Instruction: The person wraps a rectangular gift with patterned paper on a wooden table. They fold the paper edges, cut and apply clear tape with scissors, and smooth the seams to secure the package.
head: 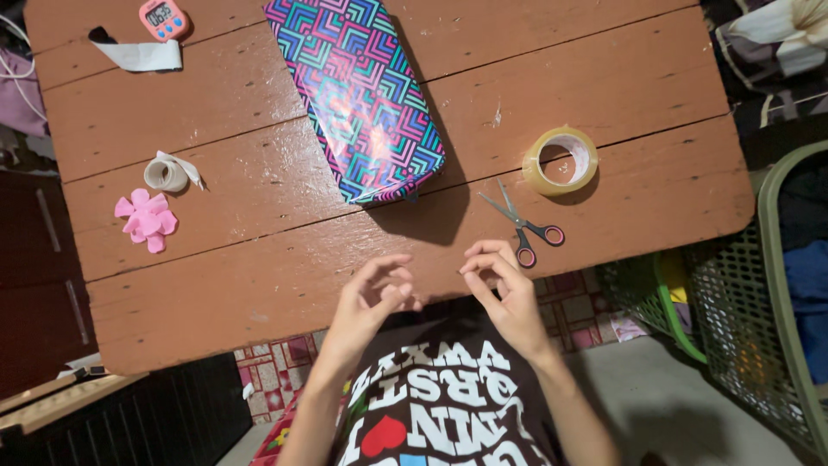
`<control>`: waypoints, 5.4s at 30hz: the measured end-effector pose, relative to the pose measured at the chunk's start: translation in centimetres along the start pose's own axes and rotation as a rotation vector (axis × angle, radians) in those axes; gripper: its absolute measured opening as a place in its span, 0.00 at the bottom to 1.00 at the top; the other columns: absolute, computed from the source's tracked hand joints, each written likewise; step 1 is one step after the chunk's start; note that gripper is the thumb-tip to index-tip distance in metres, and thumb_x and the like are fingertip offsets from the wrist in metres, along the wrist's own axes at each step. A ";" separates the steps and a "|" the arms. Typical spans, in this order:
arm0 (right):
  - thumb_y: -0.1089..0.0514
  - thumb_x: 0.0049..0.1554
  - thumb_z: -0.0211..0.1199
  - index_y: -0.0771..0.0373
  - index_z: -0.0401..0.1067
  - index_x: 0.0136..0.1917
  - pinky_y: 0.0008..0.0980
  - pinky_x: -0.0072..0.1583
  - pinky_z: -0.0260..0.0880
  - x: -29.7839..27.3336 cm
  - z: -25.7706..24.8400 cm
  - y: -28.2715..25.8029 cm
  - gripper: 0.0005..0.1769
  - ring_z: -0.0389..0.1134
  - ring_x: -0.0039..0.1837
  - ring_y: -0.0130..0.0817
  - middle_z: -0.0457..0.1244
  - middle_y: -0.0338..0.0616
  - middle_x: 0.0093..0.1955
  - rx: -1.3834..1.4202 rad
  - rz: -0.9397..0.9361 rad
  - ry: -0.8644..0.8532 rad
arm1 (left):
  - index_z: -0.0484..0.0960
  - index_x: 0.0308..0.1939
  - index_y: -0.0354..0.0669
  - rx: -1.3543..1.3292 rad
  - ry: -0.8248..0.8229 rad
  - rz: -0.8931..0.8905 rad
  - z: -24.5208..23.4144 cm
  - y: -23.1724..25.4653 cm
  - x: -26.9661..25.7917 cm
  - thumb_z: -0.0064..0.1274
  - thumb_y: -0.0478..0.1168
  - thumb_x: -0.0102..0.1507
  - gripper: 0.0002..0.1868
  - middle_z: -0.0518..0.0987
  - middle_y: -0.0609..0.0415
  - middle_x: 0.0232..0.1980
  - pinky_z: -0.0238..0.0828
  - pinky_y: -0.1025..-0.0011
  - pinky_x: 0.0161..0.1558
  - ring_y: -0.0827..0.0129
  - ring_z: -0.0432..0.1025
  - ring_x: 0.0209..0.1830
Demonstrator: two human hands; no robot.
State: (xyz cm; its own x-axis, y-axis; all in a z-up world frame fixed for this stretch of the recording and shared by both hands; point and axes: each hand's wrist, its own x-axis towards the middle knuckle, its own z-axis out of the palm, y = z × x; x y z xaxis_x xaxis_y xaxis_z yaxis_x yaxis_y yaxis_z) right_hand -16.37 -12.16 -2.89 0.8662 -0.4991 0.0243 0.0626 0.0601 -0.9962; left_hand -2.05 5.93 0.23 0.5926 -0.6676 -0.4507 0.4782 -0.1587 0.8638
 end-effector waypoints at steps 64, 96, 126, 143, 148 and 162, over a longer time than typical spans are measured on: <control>0.72 0.58 0.71 0.64 0.58 0.72 0.37 0.66 0.67 10.4 10.7 17.2 0.35 0.63 0.66 0.38 0.57 0.49 0.67 0.161 -0.098 0.780 | 0.68 0.70 0.47 1.423 0.338 1.097 -6.3 -1.5 15.9 0.76 0.39 0.53 0.45 0.72 0.53 0.67 0.55 0.64 0.59 0.66 0.71 0.62; 0.68 0.52 0.74 0.63 0.45 0.79 0.41 0.70 0.61 12.5 8.7 16.5 0.52 0.60 0.69 0.41 0.57 0.52 0.70 0.040 -0.326 0.689 | 0.71 0.67 0.71 1.657 0.519 1.588 -9.5 -5.0 17.2 0.73 0.55 0.62 0.33 0.60 0.49 0.66 0.64 0.48 0.69 0.50 0.63 0.67; 0.64 0.66 0.61 0.66 0.72 0.53 0.22 0.51 0.60 10.3 9.7 16.5 0.04 0.59 0.48 0.19 0.62 0.34 0.47 0.509 0.185 0.530 | 0.59 0.79 0.43 1.738 -0.032 0.760 -4.0 1.4 17.1 0.64 0.41 0.61 0.45 0.52 0.43 0.83 0.49 0.45 0.77 0.51 0.52 0.83; 0.62 0.64 0.56 0.65 0.71 0.59 0.28 0.51 0.61 10.9 12.6 18.8 0.10 0.60 0.48 0.25 0.63 0.36 0.50 1.315 0.313 0.473 | 0.55 0.80 0.47 1.643 -0.089 0.685 -3.9 2.1 16.9 0.62 0.38 0.60 0.47 0.47 0.45 0.84 0.46 0.42 0.78 0.52 0.47 0.85; 0.60 0.65 0.56 0.64 0.70 0.63 0.29 0.56 0.62 10.9 12.9 18.7 0.14 0.60 0.51 0.25 0.62 0.35 0.53 1.406 0.303 0.443 | 0.55 0.80 0.47 1.646 -0.087 0.675 -3.8 2.2 16.8 0.62 0.37 0.59 0.48 0.48 0.45 0.84 0.44 0.43 0.79 0.53 0.47 0.85; 0.59 0.65 0.58 0.61 0.70 0.60 0.29 0.58 0.62 10.8 13.0 18.0 0.11 0.59 0.51 0.26 0.62 0.36 0.53 1.496 0.322 0.446 | 0.55 0.80 0.48 1.659 -0.079 0.662 -3.9 1.9 17.0 0.63 0.38 0.58 0.49 0.47 0.46 0.84 0.42 0.41 0.79 0.53 0.46 0.85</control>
State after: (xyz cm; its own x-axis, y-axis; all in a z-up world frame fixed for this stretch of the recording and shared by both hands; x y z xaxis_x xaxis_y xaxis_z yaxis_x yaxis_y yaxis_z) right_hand 0.61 -5.22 -19.44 0.7477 -0.4840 -0.4547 0.5550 0.8314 0.0277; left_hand 11.50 -2.91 -6.66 0.3433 -0.9392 -0.0017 -0.9200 -0.3366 0.2009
